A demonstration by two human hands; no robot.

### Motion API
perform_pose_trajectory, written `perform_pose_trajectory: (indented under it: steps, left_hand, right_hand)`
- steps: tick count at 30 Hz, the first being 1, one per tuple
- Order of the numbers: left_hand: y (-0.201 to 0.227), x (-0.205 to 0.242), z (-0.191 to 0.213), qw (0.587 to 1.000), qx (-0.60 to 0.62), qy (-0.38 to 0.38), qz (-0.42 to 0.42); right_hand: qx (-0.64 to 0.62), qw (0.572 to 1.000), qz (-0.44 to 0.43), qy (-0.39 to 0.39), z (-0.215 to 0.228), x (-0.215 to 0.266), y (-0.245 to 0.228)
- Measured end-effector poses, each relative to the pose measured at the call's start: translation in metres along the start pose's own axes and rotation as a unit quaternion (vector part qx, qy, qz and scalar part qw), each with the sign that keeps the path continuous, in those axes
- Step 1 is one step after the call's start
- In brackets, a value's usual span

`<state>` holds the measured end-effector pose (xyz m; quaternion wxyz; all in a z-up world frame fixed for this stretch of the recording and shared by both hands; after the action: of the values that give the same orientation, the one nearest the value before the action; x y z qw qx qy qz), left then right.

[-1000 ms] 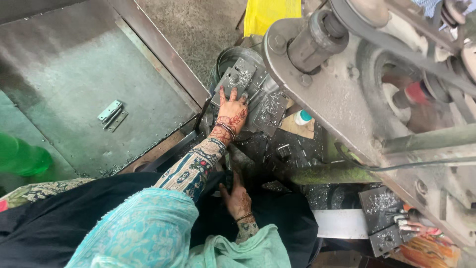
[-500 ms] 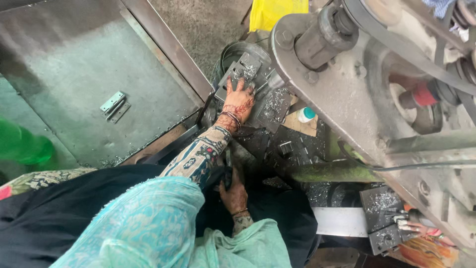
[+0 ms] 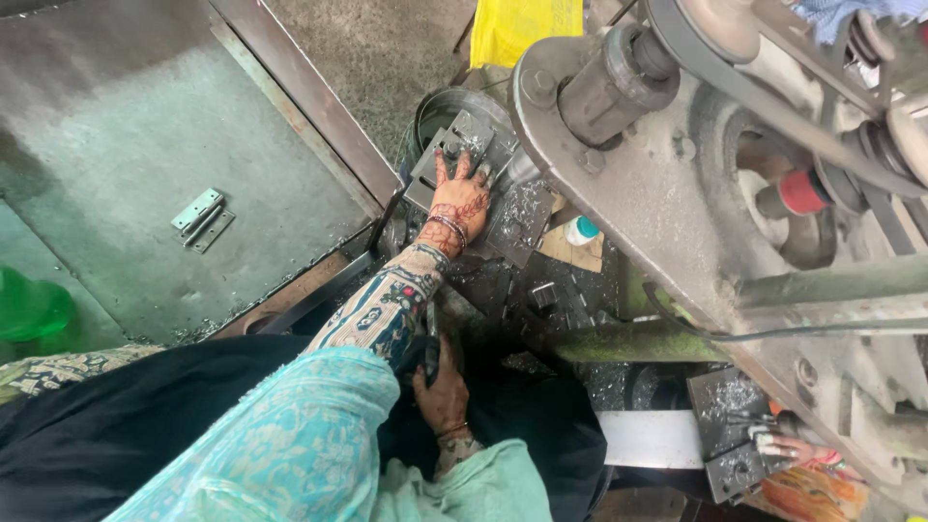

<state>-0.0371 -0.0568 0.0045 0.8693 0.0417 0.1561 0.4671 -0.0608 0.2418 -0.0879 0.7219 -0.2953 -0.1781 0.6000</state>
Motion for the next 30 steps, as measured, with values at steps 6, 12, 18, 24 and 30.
perform_pose_trajectory:
  steps: [6, 12, 18, 24, 30]
  left_hand:
    - [0.002, 0.0, 0.009, 1.0, -0.01, -0.028, -0.003]
    - [-0.002, 0.038, 0.015, 0.999, -0.023, -0.042, -0.015]
    - [-0.011, 0.13, 0.015, 0.997, -0.028, -0.009, -0.077]
    - [-0.016, 0.136, 0.01, 0.986, -0.024, 0.119, -0.114]
    - [-0.015, 0.139, 0.03, 0.97, 0.058, 0.212, -0.107]
  right_hand:
    - [0.012, 0.995, -0.06, -0.075, 0.013, 0.0, -0.002]
    - [0.021, 0.98, -0.141, -0.14, 0.057, -0.032, -0.042]
    - [0.04, 0.978, -0.145, -0.145, 0.07, -0.038, -0.071]
    - [0.054, 0.978, -0.136, -0.149, 0.073, -0.035, -0.07]
    - [0.007, 0.999, 0.039, -0.015, 0.083, -0.057, -0.026]
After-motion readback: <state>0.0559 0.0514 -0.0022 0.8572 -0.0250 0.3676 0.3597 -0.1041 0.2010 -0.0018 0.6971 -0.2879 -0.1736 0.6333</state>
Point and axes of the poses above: each hand's wrist, its own x-axis away from the middle knuckle, its own z-axis out of the back of the hand, y = z × x, the point moved 1 cm from there along -x, towards the middle knuckle, and after that the axes turned 4 degrees about -x, right-handed, at the moved point
